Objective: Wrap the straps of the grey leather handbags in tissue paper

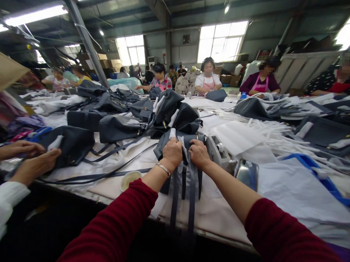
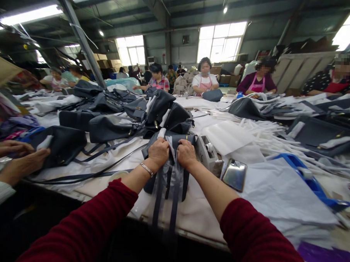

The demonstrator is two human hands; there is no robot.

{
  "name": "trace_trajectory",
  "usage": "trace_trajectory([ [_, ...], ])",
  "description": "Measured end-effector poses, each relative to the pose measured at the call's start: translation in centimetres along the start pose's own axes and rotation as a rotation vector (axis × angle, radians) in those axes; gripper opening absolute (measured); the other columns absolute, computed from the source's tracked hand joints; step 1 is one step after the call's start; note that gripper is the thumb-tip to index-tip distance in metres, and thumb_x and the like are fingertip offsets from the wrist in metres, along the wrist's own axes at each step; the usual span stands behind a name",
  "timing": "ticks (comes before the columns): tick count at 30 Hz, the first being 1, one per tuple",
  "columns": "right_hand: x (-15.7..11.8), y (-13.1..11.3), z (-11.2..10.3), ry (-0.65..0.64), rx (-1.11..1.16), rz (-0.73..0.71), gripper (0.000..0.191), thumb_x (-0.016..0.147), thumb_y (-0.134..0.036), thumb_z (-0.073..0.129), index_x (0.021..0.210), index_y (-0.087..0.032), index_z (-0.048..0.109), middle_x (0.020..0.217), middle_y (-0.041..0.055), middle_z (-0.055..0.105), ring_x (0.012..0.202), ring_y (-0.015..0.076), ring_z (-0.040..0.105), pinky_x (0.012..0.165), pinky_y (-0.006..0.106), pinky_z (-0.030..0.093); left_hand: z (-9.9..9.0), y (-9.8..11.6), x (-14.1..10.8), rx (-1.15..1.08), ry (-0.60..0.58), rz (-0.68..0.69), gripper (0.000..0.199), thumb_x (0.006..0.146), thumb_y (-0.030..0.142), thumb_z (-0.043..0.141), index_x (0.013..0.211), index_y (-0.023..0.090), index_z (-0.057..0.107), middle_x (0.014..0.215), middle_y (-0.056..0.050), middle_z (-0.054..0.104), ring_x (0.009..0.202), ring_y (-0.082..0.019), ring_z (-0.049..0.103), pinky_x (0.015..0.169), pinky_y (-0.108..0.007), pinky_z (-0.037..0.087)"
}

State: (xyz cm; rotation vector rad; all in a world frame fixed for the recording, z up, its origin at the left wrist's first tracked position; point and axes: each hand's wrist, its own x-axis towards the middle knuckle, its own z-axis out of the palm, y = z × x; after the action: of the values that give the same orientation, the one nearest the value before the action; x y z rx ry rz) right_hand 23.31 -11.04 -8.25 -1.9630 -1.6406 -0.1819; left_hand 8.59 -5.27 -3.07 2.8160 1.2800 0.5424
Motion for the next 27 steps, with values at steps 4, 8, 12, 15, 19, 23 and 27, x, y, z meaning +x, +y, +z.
trace_trajectory([
  [4, -0.5, -0.1, 1.3, 0.015, 0.007, 0.033, 0.015, 0.080, -0.014, 0.057, 0.081, -0.018, 0.071, 0.132, 0.0109, 0.058, 0.125, 0.0282, 0.045, 0.099, 0.041, 0.039, 0.9, -1.1, -3.8, -0.192, 0.232, -0.049, 0.033, 0.084, 0.029, 0.065, 0.114, 0.016, 0.061, 0.111, -0.012, 0.058, 0.104, -0.024, 0.059, 0.093, -0.034, 0.049],
  [8, -0.9, -0.2, 2.0, 0.041, 0.027, 0.072, 0.016, 0.082, -0.015, 0.055, 0.085, -0.017, 0.071, 0.134, 0.0116, 0.057, 0.126, 0.0294, 0.043, 0.100, 0.042, 0.038, 1.3, -1.4, -11.6, -0.325, 0.304, -0.073, 0.036, 0.088, 0.033, 0.059, 0.118, 0.013, 0.056, 0.108, -0.013, 0.059, 0.107, -0.025, 0.058, 0.097, -0.037, 0.048],
  [12, -1.1, -0.7, 2.8, 0.065, 0.055, 0.147, 0.018, 0.083, -0.015, 0.054, 0.088, -0.017, 0.071, 0.136, 0.0121, 0.056, 0.128, 0.0301, 0.042, 0.102, 0.043, 0.036, 2.3, 0.7, -17.7, -0.362, 0.078, -0.249, 0.058, 0.085, 0.049, 0.060, 0.127, 0.011, 0.050, 0.114, -0.017, 0.059, 0.110, -0.029, 0.059, 0.097, -0.039, 0.048],
  [15, -1.5, -1.4, 3.0, 0.090, 0.080, 0.222, 0.021, 0.084, -0.015, 0.052, 0.091, -0.016, 0.072, 0.136, 0.0132, 0.055, 0.128, 0.0308, 0.042, 0.104, 0.044, 0.035, 3.0, 3.1, -18.3, -0.319, -0.092, -0.324, 0.082, 0.073, 0.055, 0.070, 0.134, 0.008, 0.044, 0.121, -0.020, 0.058, 0.117, -0.032, 0.057, 0.101, -0.040, 0.046],
  [19, -2.0, -2.0, 2.1, 0.103, 0.134, 0.279, 0.019, 0.081, -0.015, 0.054, 0.084, -0.017, 0.073, 0.134, 0.0135, 0.057, 0.126, 0.0303, 0.046, 0.105, 0.043, 0.037, 2.9, 4.6, -16.0, -0.299, -0.257, -0.340, 0.047, 0.074, 0.027, 0.071, 0.116, 0.011, 0.056, 0.115, -0.019, 0.062, 0.109, -0.033, 0.062, 0.095, -0.041, 0.048],
  [23, -4.2, -2.3, -0.7, 0.122, 0.210, 0.266, 0.019, 0.076, -0.017, 0.060, 0.089, -0.017, 0.073, 0.130, 0.0147, 0.059, 0.126, 0.0294, 0.050, 0.108, 0.041, 0.037, 1.5, 3.8, -14.3, -0.641, -0.274, -0.467, 0.025, 0.066, 0.006, 0.067, 0.088, 0.015, 0.062, 0.103, -0.016, 0.068, 0.110, -0.034, 0.063, 0.098, -0.043, 0.044],
  [27, -11.7, -4.2, -3.0, 0.166, 0.301, 0.251, 0.040, 0.085, -0.034, 0.055, 0.119, -0.014, 0.062, 0.124, 0.0164, 0.063, 0.117, 0.0290, 0.059, 0.096, 0.043, 0.050, -0.7, 3.2, -13.3, -0.947, -0.215, -0.555, 0.019, 0.071, 0.008, 0.065, 0.087, 0.015, 0.059, 0.079, -0.009, 0.068, 0.075, -0.022, 0.068, 0.072, -0.032, 0.053],
])
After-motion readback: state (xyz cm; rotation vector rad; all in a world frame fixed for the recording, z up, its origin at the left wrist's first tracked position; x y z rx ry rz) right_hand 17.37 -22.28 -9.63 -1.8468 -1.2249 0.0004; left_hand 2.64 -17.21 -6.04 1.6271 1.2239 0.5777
